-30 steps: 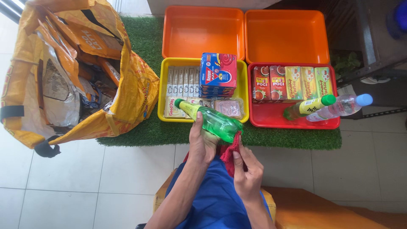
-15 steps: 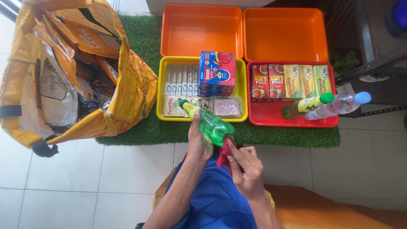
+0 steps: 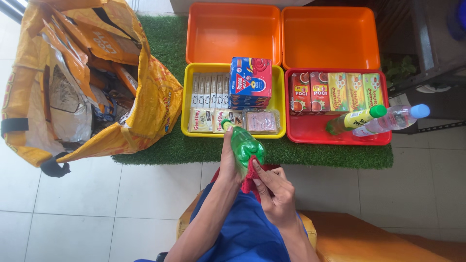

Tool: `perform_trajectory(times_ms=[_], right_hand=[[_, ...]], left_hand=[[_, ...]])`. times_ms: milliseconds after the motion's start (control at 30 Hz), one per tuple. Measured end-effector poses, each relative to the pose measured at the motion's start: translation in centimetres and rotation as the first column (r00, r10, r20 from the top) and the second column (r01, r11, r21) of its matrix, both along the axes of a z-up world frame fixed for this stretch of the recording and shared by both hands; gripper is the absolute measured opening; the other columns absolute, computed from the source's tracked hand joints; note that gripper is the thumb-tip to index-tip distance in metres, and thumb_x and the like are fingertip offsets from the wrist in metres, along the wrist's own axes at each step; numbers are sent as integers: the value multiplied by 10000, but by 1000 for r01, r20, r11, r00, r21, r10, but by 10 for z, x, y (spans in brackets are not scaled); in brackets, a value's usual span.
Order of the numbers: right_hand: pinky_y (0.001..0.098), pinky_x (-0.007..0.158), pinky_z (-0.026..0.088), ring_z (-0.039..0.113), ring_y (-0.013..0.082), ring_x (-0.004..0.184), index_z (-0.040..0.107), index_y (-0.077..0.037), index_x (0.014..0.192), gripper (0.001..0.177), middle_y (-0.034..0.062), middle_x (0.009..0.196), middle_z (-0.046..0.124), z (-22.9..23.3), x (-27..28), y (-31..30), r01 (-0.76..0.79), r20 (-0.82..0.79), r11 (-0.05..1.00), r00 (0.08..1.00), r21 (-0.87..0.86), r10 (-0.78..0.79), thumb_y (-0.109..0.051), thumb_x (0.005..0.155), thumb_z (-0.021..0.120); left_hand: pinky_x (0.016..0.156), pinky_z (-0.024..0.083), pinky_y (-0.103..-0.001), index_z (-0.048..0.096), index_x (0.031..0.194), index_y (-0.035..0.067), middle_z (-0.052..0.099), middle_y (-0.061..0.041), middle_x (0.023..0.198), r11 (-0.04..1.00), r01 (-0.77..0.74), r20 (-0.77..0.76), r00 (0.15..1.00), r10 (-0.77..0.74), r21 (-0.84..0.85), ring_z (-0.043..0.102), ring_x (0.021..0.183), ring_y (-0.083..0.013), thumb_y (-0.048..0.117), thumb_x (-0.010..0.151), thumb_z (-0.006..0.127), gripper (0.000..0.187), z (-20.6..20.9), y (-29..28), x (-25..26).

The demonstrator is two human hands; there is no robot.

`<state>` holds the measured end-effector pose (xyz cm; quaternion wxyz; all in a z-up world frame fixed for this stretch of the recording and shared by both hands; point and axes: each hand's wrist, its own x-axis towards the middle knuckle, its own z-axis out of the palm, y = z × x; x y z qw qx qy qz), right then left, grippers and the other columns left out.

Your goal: The person wipes a green plastic bottle and a packet of Ecolatte with a red cloth. The person places the cleaned items into orange and red trays alongside other packaged goods.

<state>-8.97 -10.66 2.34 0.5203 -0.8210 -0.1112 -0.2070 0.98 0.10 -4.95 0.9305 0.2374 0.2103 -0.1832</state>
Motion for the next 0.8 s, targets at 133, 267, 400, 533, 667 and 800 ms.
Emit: perform_trajectory(times_ms=[133, 267, 400, 533, 667, 800], right_hand=[[308, 763, 451, 483, 145, 625, 661, -89, 1373, 396, 29, 707, 611, -11, -4, 0, 11, 7, 1000, 1000, 17, -11, -81, 978, 681], [282, 720, 468, 480, 149, 687, 664, -84, 1374, 406, 24, 728, 672, -10, -5, -3, 13, -86, 997, 996, 73, -6, -84, 969, 686], [257, 665, 479, 470, 147, 684, 672, -89, 1378, 426, 30, 709, 669, -4, 1, -12, -7, -235, 992, 971, 124, 36, -89, 954, 702], [278, 717, 472, 544, 138, 686, 679, -106, 1351, 416, 16, 812, 732, 9, 0, -18, -54, -116, 998, 992, -42, 49, -90, 937, 707], [306, 742, 402, 590, 121, 640, 707, -138, 1306, 394, -14, 787, 723, 27, -1, -35, -85, -47, 965, 996, -250, 75, -93, 914, 716], [314, 723, 378, 550, 134, 601, 730, -164, 1295, 419, -10, 698, 664, 32, 3, -47, -148, -118, 942, 986, -301, 117, -111, 880, 745]], left_hand=[[628, 606, -360, 606, 1059, 120, 653, -59, 873, 999, 11, -51, 999, -14, -50, 681, 737, -180, 591, 965, 550, 484, 1, -2, -3], [688, 617, -362, 607, 1060, 101, 653, -64, 883, 1000, 16, -38, 999, -15, 27, 684, 783, -183, 567, 981, 576, 473, -1, -5, -7], [713, 617, -361, 612, 1039, 89, 656, -68, 867, 997, 29, -81, 996, -23, 72, 685, 780, -181, 562, 984, 581, 477, 2, -7, -7], [673, 597, -365, 607, 1019, 87, 656, -70, 852, 998, 54, -51, 997, -56, -41, 681, 750, -189, 582, 977, 586, 496, 6, -3, -7], [695, 610, -374, 605, 1031, 82, 660, -81, 862, 994, 107, -57, 992, -108, -22, 689, 770, -194, 566, 966, 595, 489, 13, 2, -5], [699, 617, -374, 600, 1052, 83, 661, -72, 859, 991, 137, -81, 987, -135, 11, 690, 766, -184, 532, 953, 626, 460, 14, 2, -6]])
